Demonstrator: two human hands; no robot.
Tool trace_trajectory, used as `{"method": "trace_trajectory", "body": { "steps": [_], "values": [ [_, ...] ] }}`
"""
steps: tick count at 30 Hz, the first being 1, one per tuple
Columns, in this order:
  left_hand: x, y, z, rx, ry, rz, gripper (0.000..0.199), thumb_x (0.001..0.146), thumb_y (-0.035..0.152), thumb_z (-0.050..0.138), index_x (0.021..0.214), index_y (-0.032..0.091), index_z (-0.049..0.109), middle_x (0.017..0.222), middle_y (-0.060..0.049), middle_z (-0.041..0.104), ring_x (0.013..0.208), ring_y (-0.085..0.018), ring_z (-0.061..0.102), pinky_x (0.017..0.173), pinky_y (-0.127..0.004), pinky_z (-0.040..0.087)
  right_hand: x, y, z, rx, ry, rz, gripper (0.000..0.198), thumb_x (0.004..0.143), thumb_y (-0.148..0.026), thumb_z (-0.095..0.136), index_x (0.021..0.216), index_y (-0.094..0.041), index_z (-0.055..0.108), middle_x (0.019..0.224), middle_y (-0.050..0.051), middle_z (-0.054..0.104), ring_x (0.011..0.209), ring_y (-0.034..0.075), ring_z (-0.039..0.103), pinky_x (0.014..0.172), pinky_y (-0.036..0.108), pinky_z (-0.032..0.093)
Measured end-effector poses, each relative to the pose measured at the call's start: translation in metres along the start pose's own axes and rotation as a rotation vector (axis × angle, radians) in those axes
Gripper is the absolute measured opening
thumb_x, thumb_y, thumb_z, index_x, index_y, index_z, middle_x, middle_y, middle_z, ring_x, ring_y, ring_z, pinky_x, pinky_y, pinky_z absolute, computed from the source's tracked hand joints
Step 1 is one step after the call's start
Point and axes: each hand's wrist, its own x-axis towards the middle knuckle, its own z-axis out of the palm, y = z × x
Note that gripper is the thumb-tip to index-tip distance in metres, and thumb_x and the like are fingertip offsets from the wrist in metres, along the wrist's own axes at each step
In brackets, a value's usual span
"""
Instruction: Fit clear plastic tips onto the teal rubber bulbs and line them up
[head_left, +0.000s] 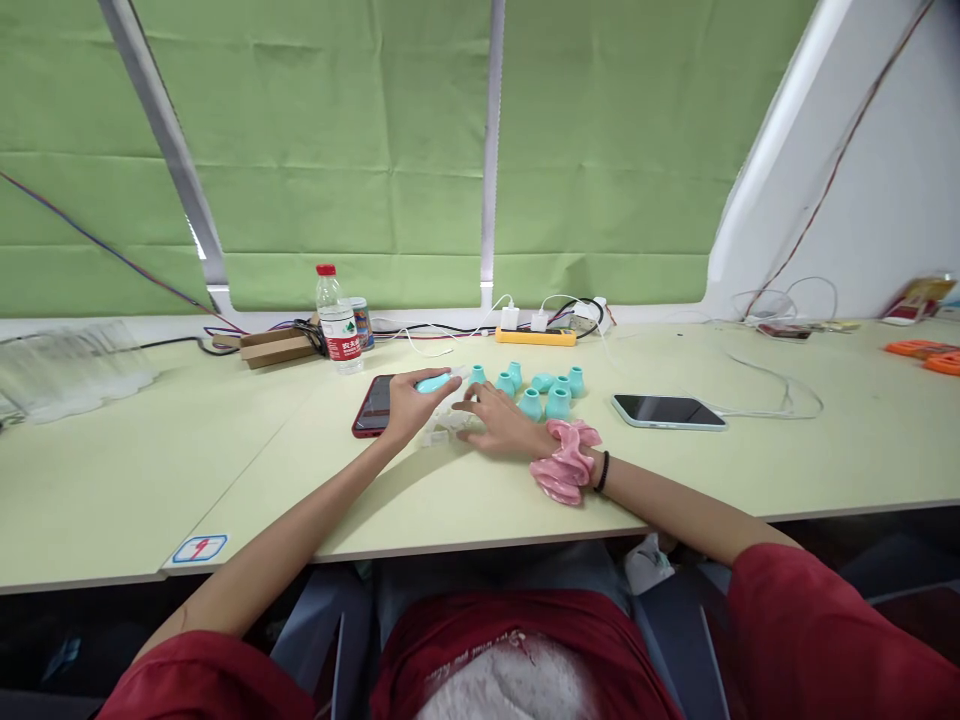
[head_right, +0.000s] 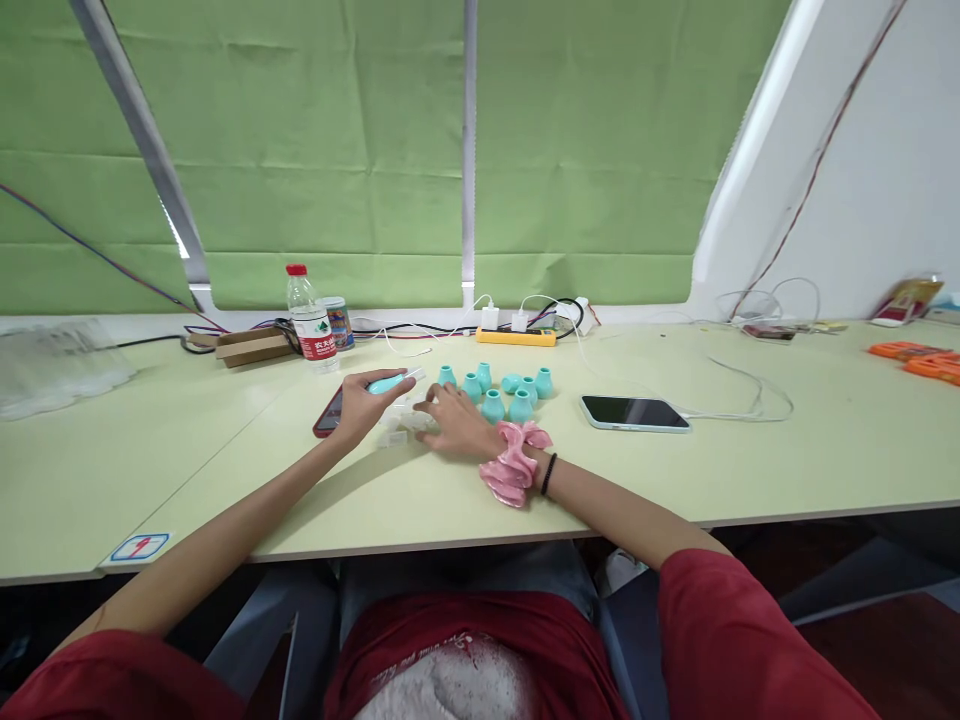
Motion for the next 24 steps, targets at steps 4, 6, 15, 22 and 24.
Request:
{"method": "trace_trajectory", "body": {
  "steps": [4, 6, 15, 22, 24],
  "values": [
    [0.001, -0.002, 0.001, -0.047, -0.034, -0.034, 0.035, 0.058, 0.04, 0.063, 0.081, 0.014, 0.067, 0.084, -0.007, 0.066, 0.082, -0.022, 0.059, 0.072, -0.028, 0.046, 0.018, -0.005, 0.008, -0.032, -0.115, -0.017, 0.036, 0.075, -0.038, 0.047, 0.104, -0.018, 0.052, 0.106, 0.011, 0.042, 0.098, 0.026, 0.034, 0.077, 0.041, 0.033],
    [0.001, -0.003, 0.002, -0.09, -0.077, -0.042, 0.038, 0.056, 0.038, 0.065, 0.085, 0.014, 0.066, 0.086, -0.008, 0.066, 0.083, -0.022, 0.059, 0.072, -0.029, 0.046, 0.02, -0.004, 0.012, -0.054, -0.122, -0.01, 0.033, 0.077, -0.036, 0.044, 0.102, -0.016, 0.052, 0.107, 0.012, 0.042, 0.1, 0.027, 0.033, 0.076, 0.042, 0.033],
    [0.001, -0.004, 0.005, -0.12, -0.214, -0.074, 0.039, 0.056, 0.036, 0.066, 0.086, 0.011, 0.065, 0.085, -0.009, 0.066, 0.079, -0.021, 0.059, 0.07, -0.028, 0.047, -0.003, 0.005, 0.006, -0.034, 0.047, -0.158, 0.031, 0.075, -0.015, 0.042, 0.105, -0.015, 0.048, 0.102, 0.009, 0.05, 0.102, 0.022, 0.036, 0.086, 0.043, 0.026],
    [-0.002, -0.001, 0.004, -0.082, -0.302, -0.053, 0.039, 0.054, 0.038, 0.066, 0.082, 0.011, 0.066, 0.085, -0.009, 0.066, 0.08, -0.021, 0.058, 0.071, -0.028, 0.045, -0.024, 0.022, -0.007, 0.221, 0.207, -0.109, 0.025, 0.076, -0.015, 0.043, 0.098, -0.015, 0.056, 0.086, 0.007, 0.059, 0.084, 0.018, 0.049, 0.076, 0.035, 0.039],
    [-0.004, 0.001, 0.004, -0.072, -0.427, -0.083, 0.039, 0.054, 0.038, 0.066, 0.082, 0.01, 0.067, 0.082, -0.009, 0.066, 0.079, -0.022, 0.059, 0.069, -0.028, 0.045, -0.031, 0.026, -0.013, 0.402, 0.247, -0.005, 0.024, 0.075, -0.02, 0.048, 0.096, -0.015, 0.057, 0.079, 0.006, 0.06, 0.073, 0.015, 0.053, 0.069, 0.031, 0.043]
  ]
}}
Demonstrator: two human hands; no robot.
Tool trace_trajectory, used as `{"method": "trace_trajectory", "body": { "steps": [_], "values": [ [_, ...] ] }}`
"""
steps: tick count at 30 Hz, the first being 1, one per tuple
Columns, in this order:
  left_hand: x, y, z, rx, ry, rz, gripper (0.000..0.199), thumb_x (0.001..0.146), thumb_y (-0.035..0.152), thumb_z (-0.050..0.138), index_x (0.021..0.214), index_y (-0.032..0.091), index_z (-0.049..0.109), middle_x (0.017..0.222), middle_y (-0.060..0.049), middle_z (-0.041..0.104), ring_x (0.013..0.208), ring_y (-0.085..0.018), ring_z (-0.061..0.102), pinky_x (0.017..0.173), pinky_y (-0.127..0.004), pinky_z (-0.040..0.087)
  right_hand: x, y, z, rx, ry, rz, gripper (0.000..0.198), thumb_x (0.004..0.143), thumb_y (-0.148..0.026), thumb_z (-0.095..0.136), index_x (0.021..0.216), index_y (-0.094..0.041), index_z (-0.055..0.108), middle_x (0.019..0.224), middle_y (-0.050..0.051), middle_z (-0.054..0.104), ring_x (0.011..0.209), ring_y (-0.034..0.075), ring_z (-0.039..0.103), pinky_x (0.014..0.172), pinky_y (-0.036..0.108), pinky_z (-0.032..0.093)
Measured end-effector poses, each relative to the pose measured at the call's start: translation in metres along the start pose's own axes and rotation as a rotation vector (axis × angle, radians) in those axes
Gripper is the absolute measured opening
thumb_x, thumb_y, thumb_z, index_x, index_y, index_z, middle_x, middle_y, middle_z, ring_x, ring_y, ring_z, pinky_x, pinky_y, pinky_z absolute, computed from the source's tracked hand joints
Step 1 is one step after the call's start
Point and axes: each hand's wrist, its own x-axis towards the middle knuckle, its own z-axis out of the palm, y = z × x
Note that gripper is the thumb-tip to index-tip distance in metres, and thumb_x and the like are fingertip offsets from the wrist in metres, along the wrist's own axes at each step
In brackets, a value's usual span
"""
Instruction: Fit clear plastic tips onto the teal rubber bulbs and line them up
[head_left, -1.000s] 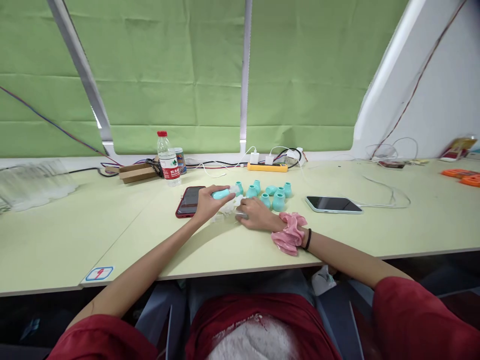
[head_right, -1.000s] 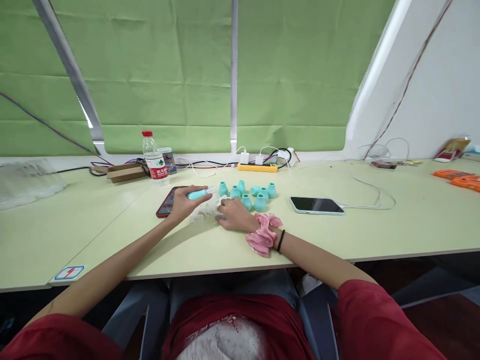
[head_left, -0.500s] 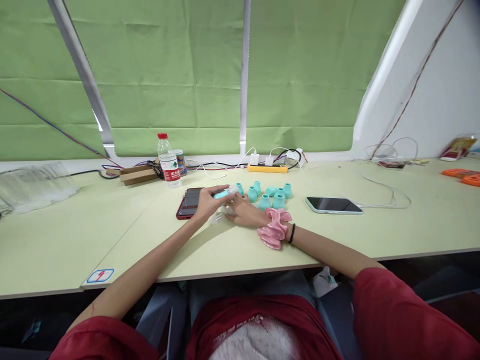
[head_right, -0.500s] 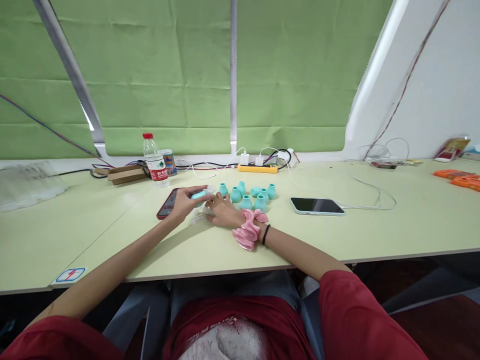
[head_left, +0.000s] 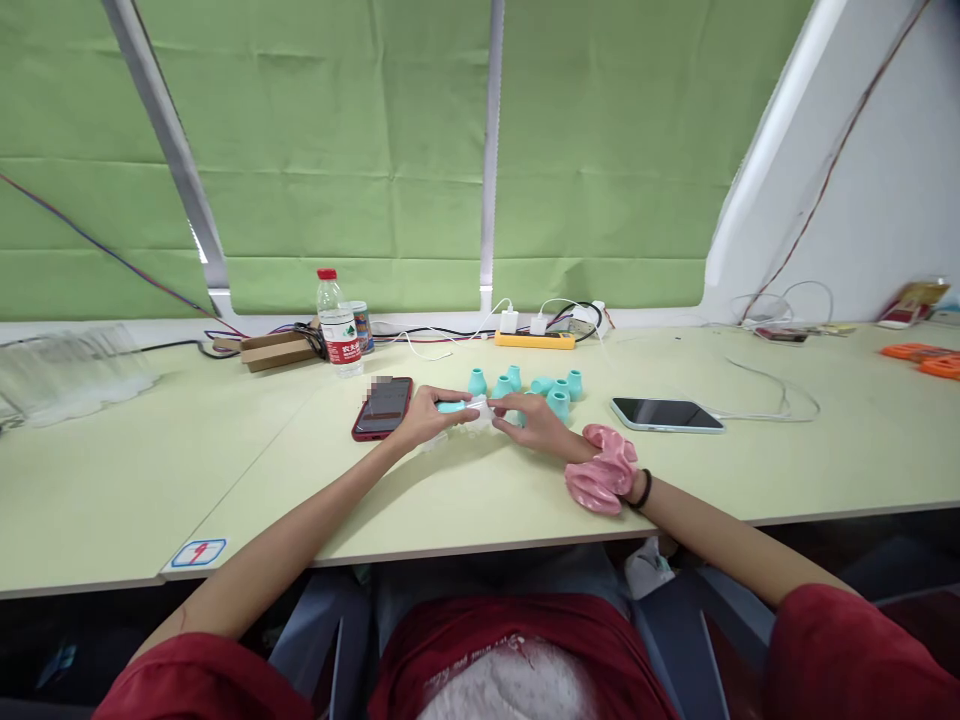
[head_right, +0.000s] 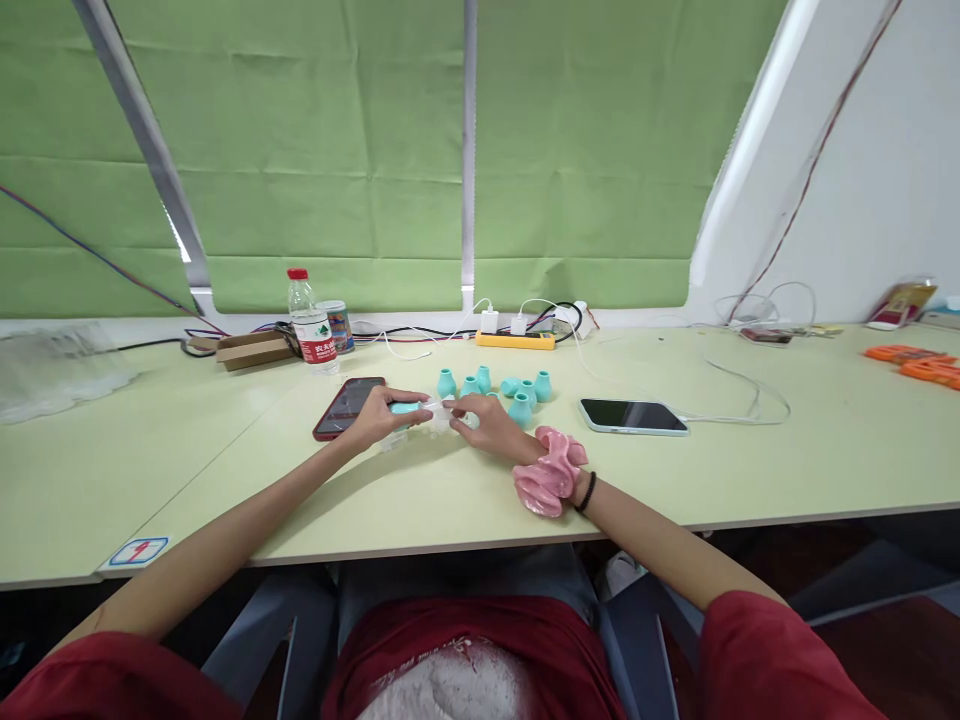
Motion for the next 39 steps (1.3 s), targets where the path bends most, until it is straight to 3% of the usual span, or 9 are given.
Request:
{"method": "trace_trajectory", "body": {
  "steps": [4, 12, 27, 39],
  "values": [
    [-0.001, 0.003, 0.0, -0.016, -0.136, -0.05, 0.041, 0.053, 0.035, 0.067, 0.084, 0.008, 0.066, 0.075, -0.009, 0.067, 0.069, -0.021, 0.059, 0.061, -0.027, 0.044, -0.005, 0.002, -0.013, 0.33, -0.016, 0.194, 0.031, 0.07, -0.028, 0.056, 0.098, -0.014, 0.056, 0.072, 0.003, 0.059, 0.064, 0.011, 0.055, 0.065, 0.027, 0.047],
    [-0.001, 0.003, 0.004, -0.06, -0.176, -0.069, 0.039, 0.054, 0.035, 0.066, 0.081, 0.007, 0.066, 0.062, -0.007, 0.064, 0.052, -0.014, 0.054, 0.054, -0.025, 0.043, 0.0, -0.004, -0.026, 0.685, -0.006, 0.352, 0.028, 0.061, -0.034, 0.064, 0.077, -0.011, 0.061, 0.068, 0.005, 0.061, 0.06, 0.012, 0.056, 0.06, 0.027, 0.047],
    [-0.003, 0.0, 0.004, -0.108, -0.216, -0.072, 0.038, 0.056, 0.036, 0.065, 0.082, 0.008, 0.066, 0.055, -0.005, 0.061, 0.05, -0.013, 0.052, 0.053, -0.025, 0.043, -0.001, -0.004, -0.028, 0.637, -0.068, 0.34, 0.028, 0.058, -0.033, 0.066, 0.076, -0.011, 0.064, 0.069, 0.005, 0.062, 0.061, 0.013, 0.056, 0.058, 0.026, 0.046],
    [-0.003, 0.0, 0.003, -0.081, -0.241, -0.061, 0.04, 0.055, 0.037, 0.065, 0.082, 0.008, 0.066, 0.056, -0.005, 0.061, 0.05, -0.012, 0.051, 0.052, -0.024, 0.041, -0.005, -0.007, -0.02, 0.474, 0.002, 0.265, 0.031, 0.058, -0.034, 0.066, 0.08, -0.012, 0.066, 0.073, 0.007, 0.063, 0.063, 0.015, 0.056, 0.058, 0.028, 0.048]
  ]
}}
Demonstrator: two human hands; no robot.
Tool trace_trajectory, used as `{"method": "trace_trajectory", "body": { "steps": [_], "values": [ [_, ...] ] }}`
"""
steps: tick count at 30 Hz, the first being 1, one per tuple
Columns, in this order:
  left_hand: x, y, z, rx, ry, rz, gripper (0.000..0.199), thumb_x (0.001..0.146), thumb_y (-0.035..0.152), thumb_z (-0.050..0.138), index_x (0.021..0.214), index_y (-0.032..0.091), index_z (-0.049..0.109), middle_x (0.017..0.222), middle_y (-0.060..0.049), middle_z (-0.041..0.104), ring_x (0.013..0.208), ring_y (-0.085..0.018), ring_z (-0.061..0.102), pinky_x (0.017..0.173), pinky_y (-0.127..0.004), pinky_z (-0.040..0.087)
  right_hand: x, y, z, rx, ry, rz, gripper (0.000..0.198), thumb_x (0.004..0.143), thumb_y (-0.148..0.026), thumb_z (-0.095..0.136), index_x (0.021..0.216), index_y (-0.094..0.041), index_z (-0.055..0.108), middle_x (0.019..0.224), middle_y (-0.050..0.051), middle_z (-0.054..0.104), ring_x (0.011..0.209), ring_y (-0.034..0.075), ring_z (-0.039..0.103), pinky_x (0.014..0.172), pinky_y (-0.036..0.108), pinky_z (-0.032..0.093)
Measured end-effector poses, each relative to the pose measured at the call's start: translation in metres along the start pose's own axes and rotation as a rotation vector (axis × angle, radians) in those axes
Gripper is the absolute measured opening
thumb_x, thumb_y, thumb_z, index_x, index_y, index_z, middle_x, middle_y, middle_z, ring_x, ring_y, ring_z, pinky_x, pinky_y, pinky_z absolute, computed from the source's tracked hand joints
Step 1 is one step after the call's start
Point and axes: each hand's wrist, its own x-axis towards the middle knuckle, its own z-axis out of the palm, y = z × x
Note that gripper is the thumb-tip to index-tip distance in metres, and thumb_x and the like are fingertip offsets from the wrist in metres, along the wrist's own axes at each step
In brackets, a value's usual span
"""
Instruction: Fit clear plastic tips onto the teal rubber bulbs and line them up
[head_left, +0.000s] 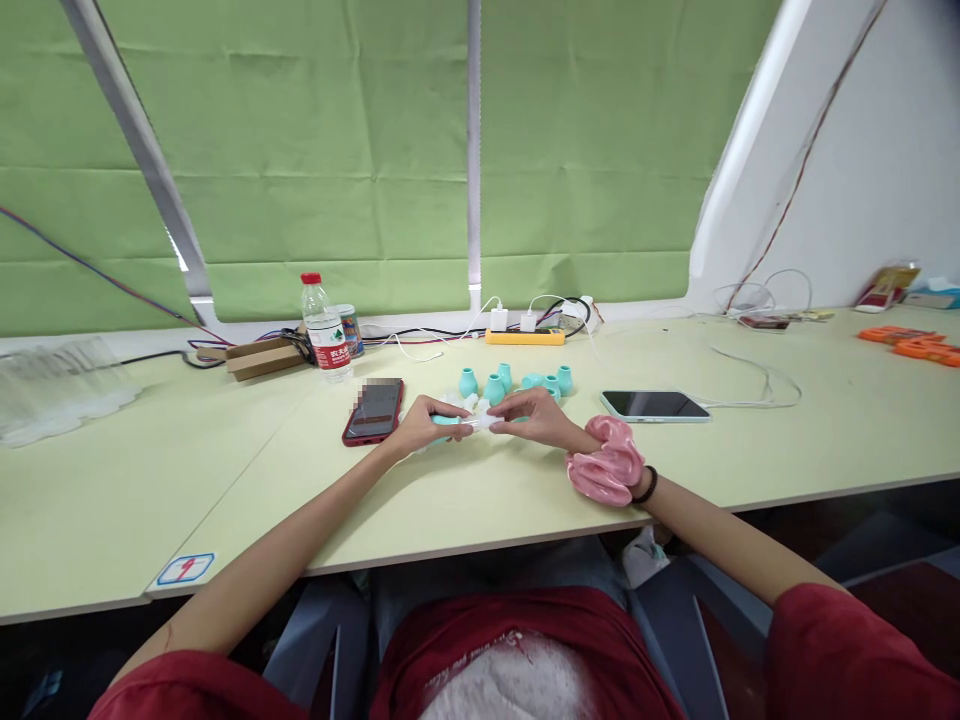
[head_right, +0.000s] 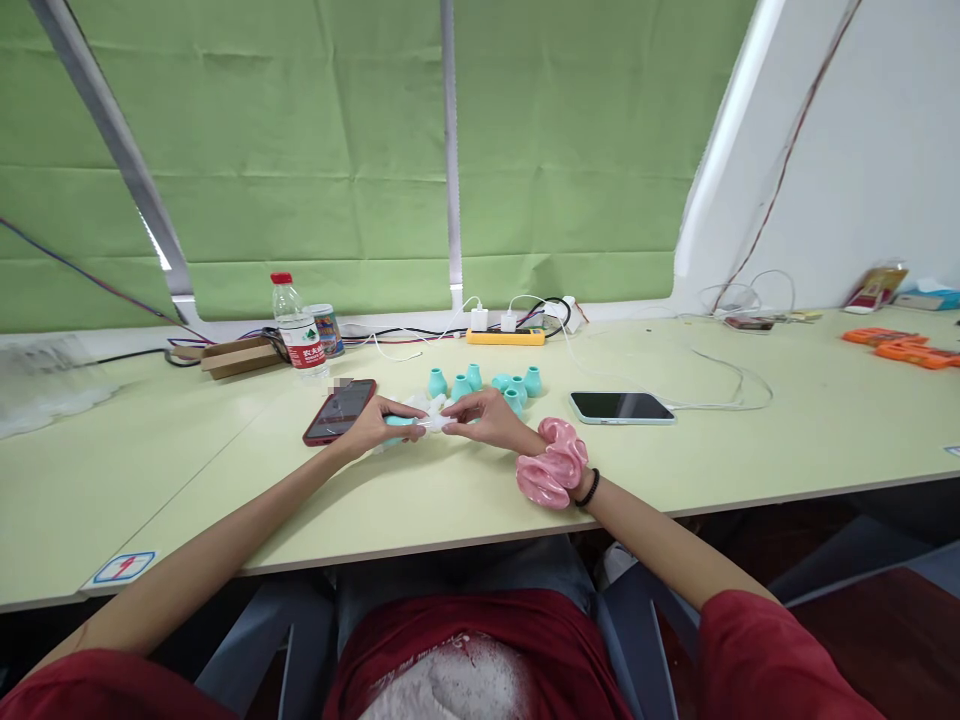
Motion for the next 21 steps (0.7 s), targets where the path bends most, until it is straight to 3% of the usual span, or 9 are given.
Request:
{"method": "trace_trajectory", "body": {
  "steps": [13, 21],
  "values": [
    [-0.002, 0.0063, 0.0013, -0.077, -0.016, -0.046, 0.033, 0.056, 0.028, 0.066, 0.081, 0.008, 0.066, 0.055, -0.003, 0.059, 0.05, -0.01, 0.048, 0.052, -0.022, 0.039, 0.003, 0.0035, -0.0048, 0.119, -0.075, 0.032, 0.029, 0.057, -0.027, 0.068, 0.081, -0.012, 0.067, 0.07, 0.006, 0.064, 0.061, 0.013, 0.056, 0.052, 0.024, 0.045],
    [-0.0021, 0.0037, 0.0026, -0.037, 0.053, -0.001, 0.035, 0.056, 0.032, 0.066, 0.081, 0.007, 0.067, 0.052, -0.003, 0.059, 0.05, -0.01, 0.048, 0.053, -0.022, 0.039, 0.0024, 0.008, 0.0009, 0.221, 0.002, 0.148, 0.034, 0.054, -0.025, 0.07, 0.085, -0.011, 0.066, 0.075, 0.009, 0.065, 0.064, 0.018, 0.061, 0.06, 0.029, 0.05]
  ]
}}
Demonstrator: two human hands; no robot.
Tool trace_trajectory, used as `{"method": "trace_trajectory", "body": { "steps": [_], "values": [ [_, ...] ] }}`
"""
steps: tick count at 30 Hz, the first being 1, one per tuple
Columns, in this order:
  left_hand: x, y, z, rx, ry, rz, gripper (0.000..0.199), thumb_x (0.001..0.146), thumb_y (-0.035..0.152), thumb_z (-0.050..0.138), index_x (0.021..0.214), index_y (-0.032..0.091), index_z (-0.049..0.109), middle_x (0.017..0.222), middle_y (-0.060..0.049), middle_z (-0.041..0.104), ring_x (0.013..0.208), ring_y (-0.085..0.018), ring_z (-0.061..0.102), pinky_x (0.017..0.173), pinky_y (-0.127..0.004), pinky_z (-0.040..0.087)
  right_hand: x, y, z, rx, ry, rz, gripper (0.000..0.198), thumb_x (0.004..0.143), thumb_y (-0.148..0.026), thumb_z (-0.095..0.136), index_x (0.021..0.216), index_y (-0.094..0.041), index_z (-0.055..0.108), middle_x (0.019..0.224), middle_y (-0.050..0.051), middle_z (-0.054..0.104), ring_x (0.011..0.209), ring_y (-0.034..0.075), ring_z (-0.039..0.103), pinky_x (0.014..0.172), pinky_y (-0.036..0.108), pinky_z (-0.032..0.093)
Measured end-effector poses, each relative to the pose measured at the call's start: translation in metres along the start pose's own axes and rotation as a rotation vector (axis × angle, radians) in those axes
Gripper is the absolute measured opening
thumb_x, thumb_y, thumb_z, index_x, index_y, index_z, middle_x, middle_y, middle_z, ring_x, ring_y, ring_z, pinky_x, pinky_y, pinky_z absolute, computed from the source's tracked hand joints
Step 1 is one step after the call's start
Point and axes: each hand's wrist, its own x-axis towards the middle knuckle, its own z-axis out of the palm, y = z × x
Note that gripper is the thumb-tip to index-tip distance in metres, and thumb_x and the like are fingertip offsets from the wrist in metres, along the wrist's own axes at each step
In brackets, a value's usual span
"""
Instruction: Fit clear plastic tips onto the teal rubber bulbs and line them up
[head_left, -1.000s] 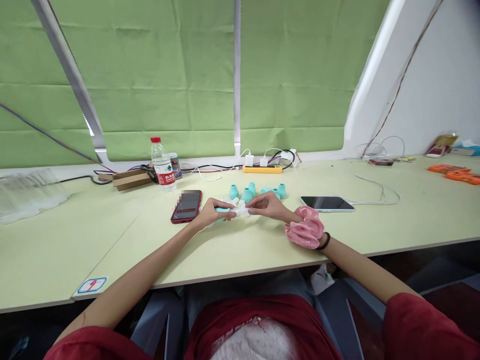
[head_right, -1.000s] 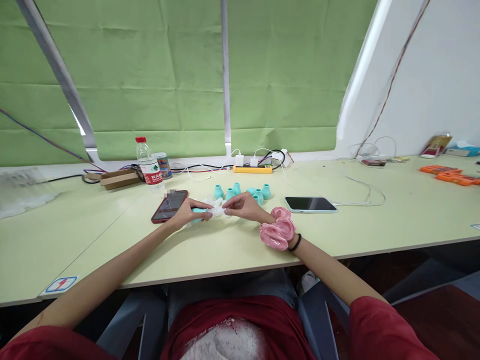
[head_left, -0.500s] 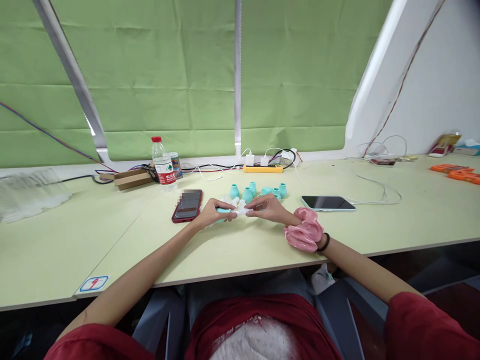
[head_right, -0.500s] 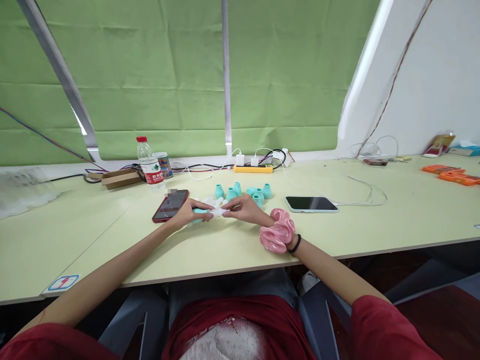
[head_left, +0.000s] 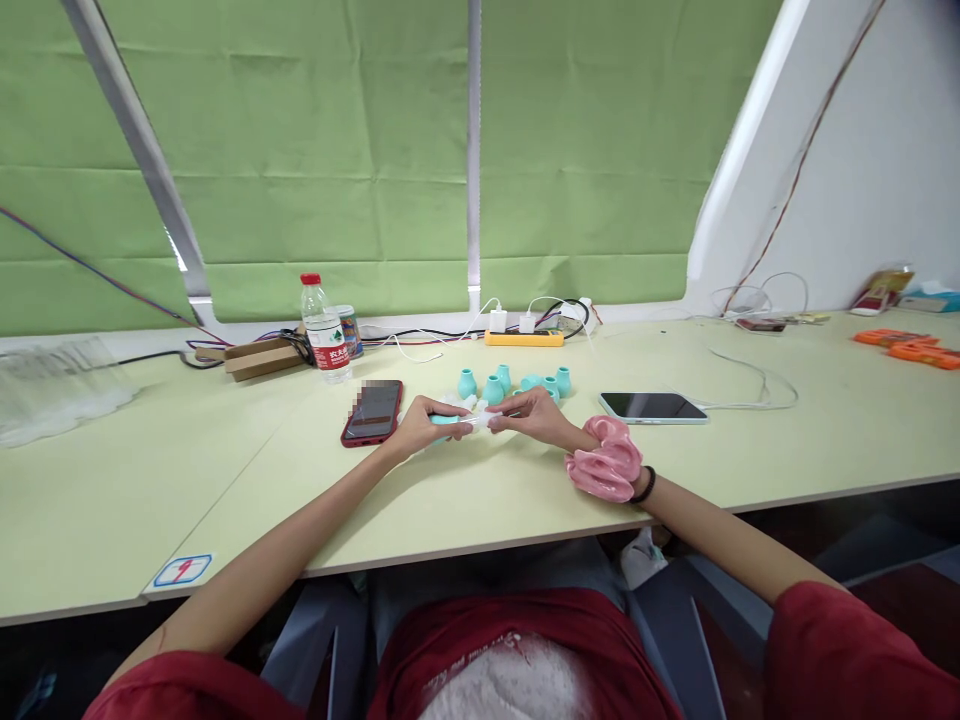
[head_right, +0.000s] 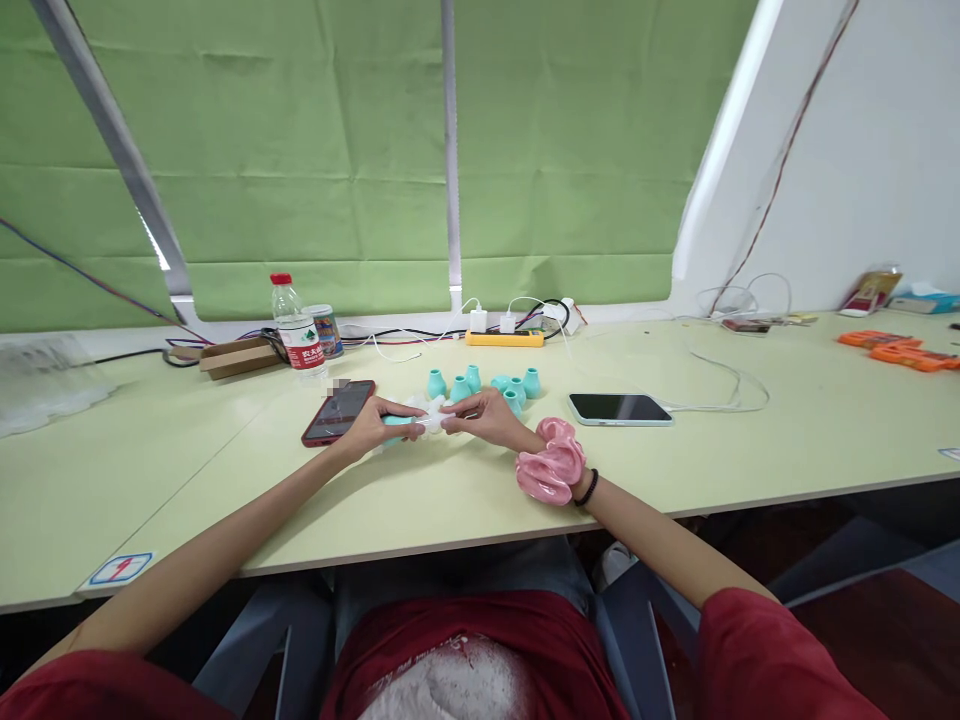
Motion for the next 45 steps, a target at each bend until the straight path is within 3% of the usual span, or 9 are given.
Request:
{"method": "trace_trajectory", "body": {
  "steps": [8, 16, 22, 26, 32, 39, 45],
  "values": [
    [-0.001, -0.002, 0.01, 0.037, 0.144, 0.049, 0.038, 0.057, 0.033, 0.065, 0.084, 0.006, 0.066, 0.054, -0.004, 0.062, 0.051, -0.012, 0.053, 0.053, -0.023, 0.042, 0.0, -0.008, 0.002, 0.204, -0.017, 0.108, 0.03, 0.057, -0.028, 0.068, 0.08, -0.008, 0.065, 0.069, 0.008, 0.065, 0.061, 0.018, 0.062, 0.065, 0.036, 0.051],
    [-0.006, -0.003, 0.018, 0.171, 0.231, 0.163, 0.035, 0.057, 0.035, 0.065, 0.08, 0.009, 0.067, 0.083, -0.01, 0.066, 0.076, -0.023, 0.061, 0.066, -0.029, 0.048, -0.001, -0.002, 0.001, 0.401, -0.122, 0.205, 0.02, 0.061, -0.024, 0.068, 0.074, -0.009, 0.063, 0.064, 0.006, 0.063, 0.053, 0.014, 0.06, 0.058, 0.032, 0.05],
    [-0.01, -0.004, 0.025, 0.245, 0.318, 0.254, 0.03, 0.058, 0.033, 0.065, 0.079, 0.011, 0.067, 0.083, -0.009, 0.066, 0.078, -0.022, 0.061, 0.073, -0.031, 0.048, -0.003, -0.002, 0.002, 0.493, -0.187, 0.267, 0.016, 0.063, -0.023, 0.067, 0.07, -0.01, 0.061, 0.065, 0.006, 0.063, 0.055, 0.013, 0.059, 0.057, 0.028, 0.048],
    [-0.009, -0.007, 0.027, 0.286, 0.371, 0.296, 0.029, 0.062, 0.032, 0.063, 0.082, 0.012, 0.066, 0.084, -0.008, 0.066, 0.076, -0.021, 0.061, 0.071, -0.03, 0.049, -0.003, -0.001, 0.003, 0.472, -0.142, 0.29, 0.019, 0.065, -0.027, 0.064, 0.074, -0.01, 0.061, 0.065, 0.005, 0.062, 0.054, 0.011, 0.057, 0.055, 0.027, 0.047],
    [-0.01, -0.012, 0.033, 0.459, 0.479, 0.499, 0.024, 0.067, 0.03, 0.059, 0.082, 0.013, 0.064, 0.069, -0.006, 0.066, 0.061, -0.015, 0.059, 0.06, -0.026, 0.047, -0.003, -0.003, 0.005, 0.475, -0.152, 0.315, 0.023, 0.066, -0.029, 0.063, 0.079, -0.01, 0.06, 0.066, 0.003, 0.057, 0.062, 0.01, 0.054, 0.055, 0.025, 0.048],
    [-0.007, -0.013, 0.029, 0.756, 0.578, 0.813, 0.021, 0.069, 0.029, 0.057, 0.085, 0.015, 0.061, 0.066, -0.005, 0.062, 0.06, -0.012, 0.053, 0.056, -0.024, 0.043, -0.002, -0.004, 0.003, 0.715, -0.21, 0.378, 0.026, 0.063, -0.022, 0.065, 0.088, -0.019, 0.056, 0.084, 0.0, 0.055, 0.076, 0.011, 0.054, 0.057, 0.025, 0.049],
    [-0.008, -0.019, 0.027, 0.791, 0.531, 0.731, 0.022, 0.072, 0.03, 0.054, 0.089, 0.018, 0.061, 0.068, -0.005, 0.062, 0.064, -0.014, 0.054, 0.061, -0.025, 0.042, -0.001, -0.002, 0.004, 0.625, -0.196, 0.336, 0.023, 0.063, -0.024, 0.065, 0.084, -0.017, 0.061, 0.079, 0.003, 0.055, 0.076, 0.012, 0.052, 0.06, 0.03, 0.051]
  ]
}}
